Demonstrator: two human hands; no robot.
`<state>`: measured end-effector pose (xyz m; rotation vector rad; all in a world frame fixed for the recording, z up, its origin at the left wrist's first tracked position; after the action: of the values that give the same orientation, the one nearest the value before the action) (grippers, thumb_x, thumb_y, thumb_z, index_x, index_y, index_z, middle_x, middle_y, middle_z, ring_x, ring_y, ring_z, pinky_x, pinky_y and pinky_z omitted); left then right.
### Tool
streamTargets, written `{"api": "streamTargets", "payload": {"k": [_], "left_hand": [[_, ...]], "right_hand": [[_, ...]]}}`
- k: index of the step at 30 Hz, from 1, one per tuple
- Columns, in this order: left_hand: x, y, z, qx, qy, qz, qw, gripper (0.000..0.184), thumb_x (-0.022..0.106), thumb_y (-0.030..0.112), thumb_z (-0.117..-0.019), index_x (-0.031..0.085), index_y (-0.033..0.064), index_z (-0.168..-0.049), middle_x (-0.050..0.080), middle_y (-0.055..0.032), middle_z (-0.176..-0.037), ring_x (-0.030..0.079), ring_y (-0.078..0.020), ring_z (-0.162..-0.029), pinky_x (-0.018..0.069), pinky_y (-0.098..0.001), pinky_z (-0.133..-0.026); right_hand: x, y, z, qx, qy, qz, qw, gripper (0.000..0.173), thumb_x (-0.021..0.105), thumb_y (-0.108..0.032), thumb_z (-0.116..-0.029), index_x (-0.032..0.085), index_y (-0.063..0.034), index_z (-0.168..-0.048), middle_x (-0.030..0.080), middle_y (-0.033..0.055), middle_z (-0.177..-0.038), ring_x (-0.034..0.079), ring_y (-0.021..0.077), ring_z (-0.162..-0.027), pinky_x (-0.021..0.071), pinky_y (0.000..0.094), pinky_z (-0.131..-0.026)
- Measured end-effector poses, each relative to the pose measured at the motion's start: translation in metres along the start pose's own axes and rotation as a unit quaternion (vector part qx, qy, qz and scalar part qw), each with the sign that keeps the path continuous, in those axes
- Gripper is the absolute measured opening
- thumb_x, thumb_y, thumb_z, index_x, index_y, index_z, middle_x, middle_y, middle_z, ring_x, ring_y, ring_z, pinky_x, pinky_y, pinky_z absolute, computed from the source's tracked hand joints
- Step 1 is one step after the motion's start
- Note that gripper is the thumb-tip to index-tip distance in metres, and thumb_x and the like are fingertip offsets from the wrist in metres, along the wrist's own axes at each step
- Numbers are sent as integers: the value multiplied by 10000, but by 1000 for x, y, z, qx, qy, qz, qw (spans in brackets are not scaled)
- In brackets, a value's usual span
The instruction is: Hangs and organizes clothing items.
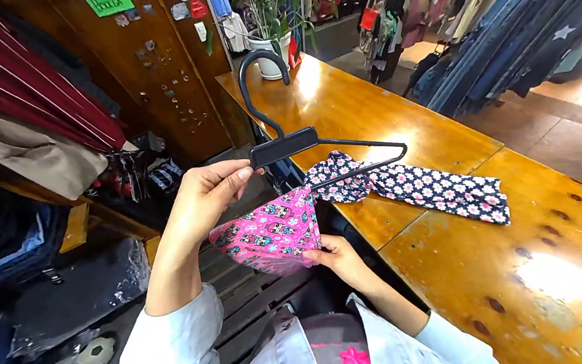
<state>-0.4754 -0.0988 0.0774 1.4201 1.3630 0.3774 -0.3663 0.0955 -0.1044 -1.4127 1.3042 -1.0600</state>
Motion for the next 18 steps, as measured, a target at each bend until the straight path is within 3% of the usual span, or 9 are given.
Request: {"api": "streamTargets", "payload": {"k": [3, 4, 6, 8, 10, 12, 14, 16, 18], "left_hand": [[-17, -8, 6, 5, 10, -11, 1000, 233, 544, 166, -1039, 738, 95, -1147, 601, 95, -714, 430, 33, -499, 334, -108, -447], [-24, -13, 10, 2, 21, -22, 1000, 235, 535, 174, -1039, 734, 100, -1140, 598, 99, -720, 435, 34, -505, 342, -109, -451], [-37, -26, 20, -20, 48, -54, 997, 234, 519, 195, -1034, 722, 110, -1114, 589, 103, -717, 445, 29, -515, 357, -126, -460], [-45, -42, 32, -55, 73, -74, 993, 222, 513, 207, -1044, 706, 112, -1098, 583, 91, -717, 459, 14, -519, 373, -138, -467], [-51, -61, 45, -97, 95, -83, 987, 216, 516, 212, -1037, 695, 104, -1092, 594, 75, -735, 472, 2, -529, 393, -163, -482], [-53, -83, 57, -154, 117, -48, 980, 186, 537, 217, -1016, 684, 104, -1034, 566, 66, -695, 445, -10, -503, 376, -178, -470], [-49, -104, 68, -226, 137, 36, 964, 152, 559, 176, -1015, 608, 111, -887, 489, 63, -618, 382, -9, -458, 327, -170, -438], [-41, -124, 76, -289, 133, 125, 940, 275, 520, 132, -1039, 527, 125, -764, 447, 70, -561, 330, 6, -418, 279, -146, -401], [-34, -140, 83, -327, 131, 194, 915, 331, 495, 99, -1049, 530, 116, -721, 446, 63, -533, 305, 14, -394, 255, -134, -377]], "right_hand": [[-15, 1, -20, -23, 18, 171, 985, 526, 686, -206, -975, 546, -43, -1455, 671, 95, -1325, 660, 162, -1186, 542, 382, -1027], [-29, 3, -27, -13, 44, 238, 970, 549, 682, -200, -979, 522, -45, -1481, 655, 123, -1360, 660, 223, -1205, 545, 440, -1022], [-66, 12, -36, -27, 135, 372, 918, 333, 690, -113, -960, 695, -25, -1281, 692, 184, -1264, 669, 346, -1161, 537, 549, -981], [-107, 24, -42, -16, 216, 445, 869, 186, 661, -4, -935, 753, -4, -1096, 678, 251, -1222, 626, 457, -1167, 492, 639, -974], [-139, 34, -48, 26, 273, 496, 824, 289, 605, 97, -890, 721, 16, -1141, 629, 298, -1283, 574, 522, -1206, 452, 696, -968], [-161, 51, -54, 68, 250, 533, 805, 484, 635, 135, -850, 649, -18, -1309, 559, 339, -1351, 543, 575, -1207, 440, 736, -937], [-173, 73, -60, 71, 169, 549, 815, 555, 630, 131, -867, 627, -74, -1382, 597, 338, -1289, 581, 565, -1156, 481, 706, -925], [-171, 80, -63, 50, 120, 558, 819, 422, 595, 91, -935, 687, -66, -1317, 661, 291, -1166, 619, 501, -1114, 507, 631, -945], [-160, 76, -64, 31, 99, 570, 815, 222, 617, 24, -968, 741, -13, -1148, 682, 251, -1069, 653, 449, -1055, 529, 586, -928]]}}
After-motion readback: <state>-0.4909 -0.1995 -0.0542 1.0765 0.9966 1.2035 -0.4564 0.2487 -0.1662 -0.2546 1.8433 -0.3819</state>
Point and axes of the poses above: each hand's wrist, its own z-axis away from the middle knuckle, its own x-axis out of the palm, y = z × x, the point moved 5 cm from there along -z, towards the middle knuckle
